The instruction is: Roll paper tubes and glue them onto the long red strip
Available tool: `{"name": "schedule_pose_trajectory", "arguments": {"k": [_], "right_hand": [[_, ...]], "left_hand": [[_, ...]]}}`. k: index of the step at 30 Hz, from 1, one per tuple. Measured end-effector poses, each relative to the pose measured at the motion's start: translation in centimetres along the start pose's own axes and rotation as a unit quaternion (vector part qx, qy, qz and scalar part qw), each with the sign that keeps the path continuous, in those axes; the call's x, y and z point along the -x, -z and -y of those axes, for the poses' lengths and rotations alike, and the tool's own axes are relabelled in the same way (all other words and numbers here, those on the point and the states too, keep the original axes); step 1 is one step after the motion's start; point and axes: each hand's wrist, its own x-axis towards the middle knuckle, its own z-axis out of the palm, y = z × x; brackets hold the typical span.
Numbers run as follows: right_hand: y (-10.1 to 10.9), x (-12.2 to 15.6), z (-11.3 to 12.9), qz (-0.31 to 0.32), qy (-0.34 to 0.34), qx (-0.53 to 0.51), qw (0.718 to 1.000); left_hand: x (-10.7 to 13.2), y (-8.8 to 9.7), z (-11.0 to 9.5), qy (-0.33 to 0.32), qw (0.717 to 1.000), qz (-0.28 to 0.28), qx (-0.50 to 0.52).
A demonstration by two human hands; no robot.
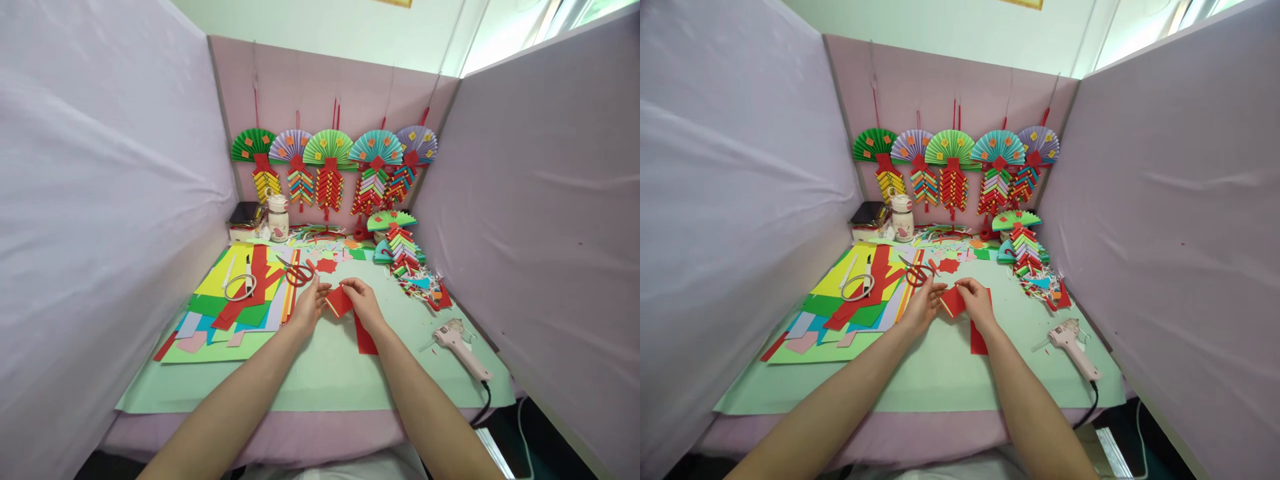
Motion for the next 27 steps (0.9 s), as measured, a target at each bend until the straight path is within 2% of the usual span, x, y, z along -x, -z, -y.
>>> {"name": "schedule_pose_trajectory", "arguments": {"k": [5, 12, 16, 18, 23, 25, 27], "right_hand": [[-0.2, 0.0, -0.6, 0.05, 0.039, 0.06, 0.996], [0.0, -0.2, -1.2, 0.044, 0.037, 0.058, 0.997], [0.0, -0.1, -0.9, 0.055, 0.038, 0.059, 0.996], [0.0, -0.2, -0.8, 0.034, 0.032, 0.053, 0.998], [0.7, -0.8, -0.8, -0.07, 0.017, 0.029, 0.997], [1.4, -1.6, -0.4, -0.091, 0.036, 0.07, 0.993], [2.2, -3.1, 0.4, -0.09, 0.079, 0.155, 0.981]], "left_hand": [[-0.4, 0.2, 1.0, -0.041, 0.996, 0.023, -0.071], [-0.5, 0.5, 1.2, -0.07, 0.991, -0.01, -0.111], [-0.5, 0.4, 1.2, -0.068, 0.989, 0.005, -0.128], [-0.4, 0.3, 1.2, -0.07, 0.989, -0.003, -0.13], [-0.4, 0.2, 0.9, -0.061, 0.988, -0.04, -0.14], [-0.6, 0.3, 0.9, -0.064, 0.985, -0.047, -0.153], [-0.9, 0.6, 0.9, -0.074, 0.977, -0.054, -0.194]]}}
